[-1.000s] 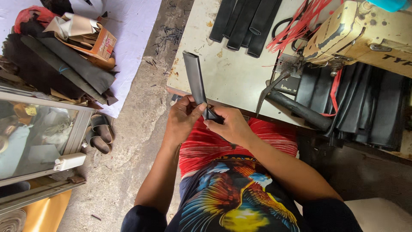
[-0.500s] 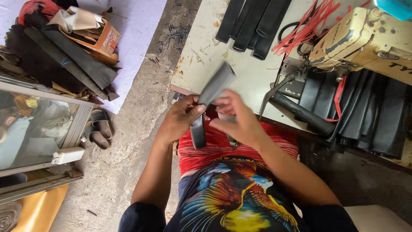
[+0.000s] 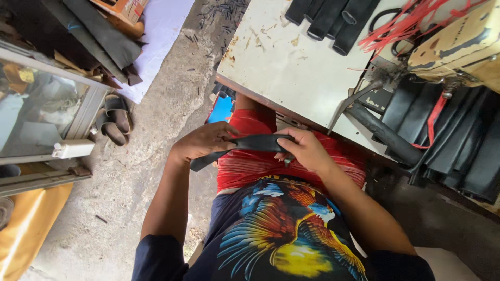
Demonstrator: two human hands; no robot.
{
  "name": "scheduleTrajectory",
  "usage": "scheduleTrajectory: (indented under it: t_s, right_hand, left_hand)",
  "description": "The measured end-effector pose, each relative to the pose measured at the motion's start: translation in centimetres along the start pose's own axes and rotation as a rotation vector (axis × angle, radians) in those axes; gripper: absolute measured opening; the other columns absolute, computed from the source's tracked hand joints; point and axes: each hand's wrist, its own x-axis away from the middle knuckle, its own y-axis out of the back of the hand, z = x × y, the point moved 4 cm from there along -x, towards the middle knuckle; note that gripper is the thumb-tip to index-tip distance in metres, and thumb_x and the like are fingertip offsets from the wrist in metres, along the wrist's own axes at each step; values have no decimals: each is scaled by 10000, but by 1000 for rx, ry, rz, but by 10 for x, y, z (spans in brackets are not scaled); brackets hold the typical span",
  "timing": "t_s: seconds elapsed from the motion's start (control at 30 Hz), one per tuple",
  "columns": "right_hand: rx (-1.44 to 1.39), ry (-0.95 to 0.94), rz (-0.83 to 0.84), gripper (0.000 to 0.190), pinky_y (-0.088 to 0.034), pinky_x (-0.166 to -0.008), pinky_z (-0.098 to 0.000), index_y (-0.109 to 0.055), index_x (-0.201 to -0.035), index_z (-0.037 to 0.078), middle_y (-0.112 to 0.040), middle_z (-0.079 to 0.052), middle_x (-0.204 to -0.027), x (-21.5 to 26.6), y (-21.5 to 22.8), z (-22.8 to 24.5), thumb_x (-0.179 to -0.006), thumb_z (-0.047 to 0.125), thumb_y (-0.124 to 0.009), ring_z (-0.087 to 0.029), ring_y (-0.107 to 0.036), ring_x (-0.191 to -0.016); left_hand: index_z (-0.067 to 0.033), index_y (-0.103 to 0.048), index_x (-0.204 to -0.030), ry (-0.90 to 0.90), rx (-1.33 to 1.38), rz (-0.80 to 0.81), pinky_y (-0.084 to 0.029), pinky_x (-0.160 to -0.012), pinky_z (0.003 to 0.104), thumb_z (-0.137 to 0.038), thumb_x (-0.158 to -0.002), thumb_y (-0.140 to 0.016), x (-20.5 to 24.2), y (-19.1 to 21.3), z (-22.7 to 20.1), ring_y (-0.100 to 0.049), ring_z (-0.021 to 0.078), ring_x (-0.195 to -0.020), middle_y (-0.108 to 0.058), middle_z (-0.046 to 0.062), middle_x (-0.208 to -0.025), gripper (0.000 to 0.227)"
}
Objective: The person folds a black strap and secures it with a red rubber band. They then use a hammer to tap the strap on the table. The person repeats the folding and securing process with another strap.
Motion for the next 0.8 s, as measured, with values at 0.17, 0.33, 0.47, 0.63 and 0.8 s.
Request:
scheduleTrajectory:
  t_s: [0.17, 0.33, 0.47, 0.63, 0.8]
  right_hand:
    - [-134, -288, -300, 303, -666, -610, -376, -652, -1271, -13, -710, -235, -920, -31, 35, -142, -986, 88, -674, -296, -757, -710]
    - [-130, -374, -374, 388, -653, -722, -426, -648, -1319, 27, -667, -212, -1024, -31, 23, -138, -965, 144, -754, -309, -740, -853]
    - [-272, -406, -320, 459, -550, -831, -397, -609, -1377, 47, -621, -163, -1139, -27, 18, -129, -959, 173, -749, -258, -622, -981]
    - [-553, -277, -25, 207, -558, -674, -342, -643, -1223, 68, -673, -144, -899, -29, 9, -112, -1028, 93, -577, -247, -653, -765]
    - [-850, -177, 97, 165, -541, -701, -410, -585, -1155, -2, -592, -182, -742, -22, -12, -75, -1020, 37, -500, -288, -612, -646]
  left_hand:
    - [-23, -702, -1102, 152, -279, -233, -505, -685, 447, -362, -907, -759, -15, 10, 83, -683, 346, -803, -715, 213, -862, 395]
    - [-220, -729, -1059, 343, -440, -447, -523, -823, 496, -709, -944, -597, -10, -2, 145, -706, 388, -970, -719, 159, -918, 519]
    - [-165, -742, -1076, 177, -295, -576, -505, -789, 437, -598, -1028, -494, 5, -12, 115, -677, 364, -870, -665, 222, -822, 502]
    - [-37, -717, -817, -136, 398, -711, -482, -476, 279, -425, -1074, -471, 2, -18, 96, -566, 172, -468, -569, 107, -540, 526]
    - [-43, -548, -725, -357, 1112, -418, -359, -452, 275, -391, -1082, -487, -27, -62, 101, -336, 139, -333, -390, 53, -444, 503]
